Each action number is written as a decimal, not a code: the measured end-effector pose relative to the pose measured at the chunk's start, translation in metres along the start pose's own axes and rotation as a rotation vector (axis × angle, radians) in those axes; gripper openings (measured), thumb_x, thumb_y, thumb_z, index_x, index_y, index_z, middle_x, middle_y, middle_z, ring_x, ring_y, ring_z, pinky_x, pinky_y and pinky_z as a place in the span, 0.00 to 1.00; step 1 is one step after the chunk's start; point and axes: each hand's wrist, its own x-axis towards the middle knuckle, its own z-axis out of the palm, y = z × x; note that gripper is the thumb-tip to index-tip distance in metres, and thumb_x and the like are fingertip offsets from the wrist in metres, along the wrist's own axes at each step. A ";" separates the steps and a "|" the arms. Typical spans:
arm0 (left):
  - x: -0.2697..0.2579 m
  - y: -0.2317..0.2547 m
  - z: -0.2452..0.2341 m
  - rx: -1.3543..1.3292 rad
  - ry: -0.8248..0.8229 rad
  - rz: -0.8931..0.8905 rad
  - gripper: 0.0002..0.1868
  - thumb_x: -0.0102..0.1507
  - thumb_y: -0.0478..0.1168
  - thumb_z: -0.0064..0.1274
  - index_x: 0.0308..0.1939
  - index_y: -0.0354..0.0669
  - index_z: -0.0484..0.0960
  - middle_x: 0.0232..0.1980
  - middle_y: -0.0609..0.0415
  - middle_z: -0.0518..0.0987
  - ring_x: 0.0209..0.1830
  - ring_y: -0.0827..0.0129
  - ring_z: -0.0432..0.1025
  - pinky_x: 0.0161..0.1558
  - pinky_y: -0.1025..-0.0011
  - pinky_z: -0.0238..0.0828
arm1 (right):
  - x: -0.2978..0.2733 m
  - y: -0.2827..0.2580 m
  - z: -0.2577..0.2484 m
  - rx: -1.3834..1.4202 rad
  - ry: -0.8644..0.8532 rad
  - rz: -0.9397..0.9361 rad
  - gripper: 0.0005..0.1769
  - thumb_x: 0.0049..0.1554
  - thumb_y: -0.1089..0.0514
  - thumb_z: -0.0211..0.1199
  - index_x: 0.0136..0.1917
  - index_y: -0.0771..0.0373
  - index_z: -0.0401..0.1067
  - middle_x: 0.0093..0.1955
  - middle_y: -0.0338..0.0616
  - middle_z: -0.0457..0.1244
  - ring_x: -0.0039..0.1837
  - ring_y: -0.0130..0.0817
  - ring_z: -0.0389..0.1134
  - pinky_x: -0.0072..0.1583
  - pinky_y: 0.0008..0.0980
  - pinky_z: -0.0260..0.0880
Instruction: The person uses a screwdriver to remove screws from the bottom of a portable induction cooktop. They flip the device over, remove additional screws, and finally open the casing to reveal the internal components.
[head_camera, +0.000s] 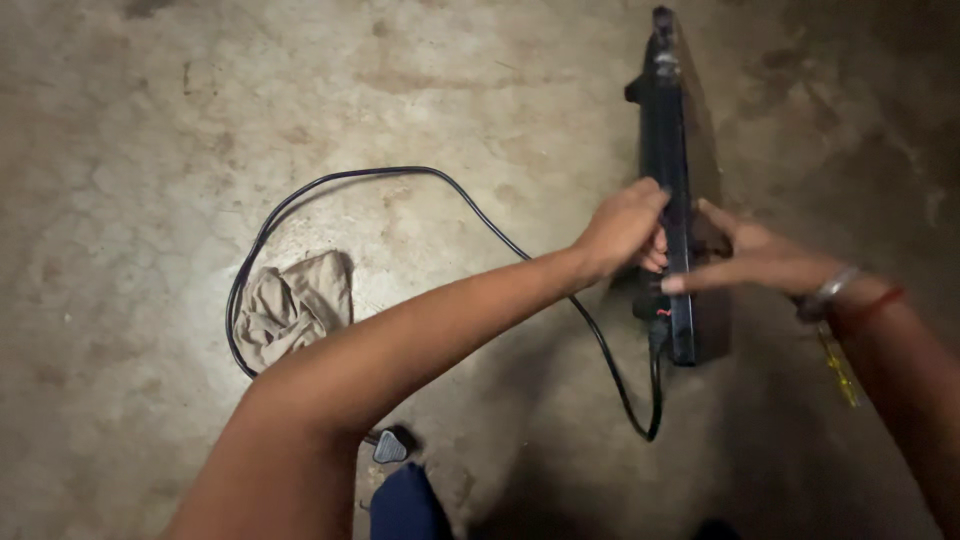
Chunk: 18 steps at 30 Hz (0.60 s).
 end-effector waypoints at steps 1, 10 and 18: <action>0.005 0.003 -0.002 -0.112 -0.036 -0.079 0.16 0.67 0.50 0.42 0.41 0.40 0.72 0.25 0.49 0.74 0.17 0.67 0.73 0.20 0.68 0.75 | 0.000 0.004 0.003 -0.093 -0.004 -0.093 0.78 0.38 0.34 0.82 0.83 0.70 0.38 0.67 0.65 0.58 0.71 0.52 0.60 0.64 0.48 0.61; 0.016 -0.004 0.001 0.196 -0.084 0.071 0.17 0.69 0.51 0.45 0.38 0.40 0.73 0.25 0.53 0.72 0.20 0.70 0.69 0.23 0.70 0.71 | -0.004 -0.027 0.023 0.071 0.210 0.140 0.29 0.42 0.56 0.76 0.57 0.67 0.75 0.49 0.51 0.73 0.52 0.44 0.75 0.55 0.41 0.73; 0.025 -0.065 -0.040 0.568 -0.062 0.066 0.26 0.68 0.57 0.41 0.53 0.40 0.80 0.46 0.41 0.83 0.45 0.54 0.77 0.50 0.61 0.73 | -0.025 0.071 -0.047 0.178 0.318 0.454 0.41 0.44 0.52 0.77 0.68 0.64 0.68 0.51 0.57 0.71 0.51 0.50 0.74 0.54 0.49 0.75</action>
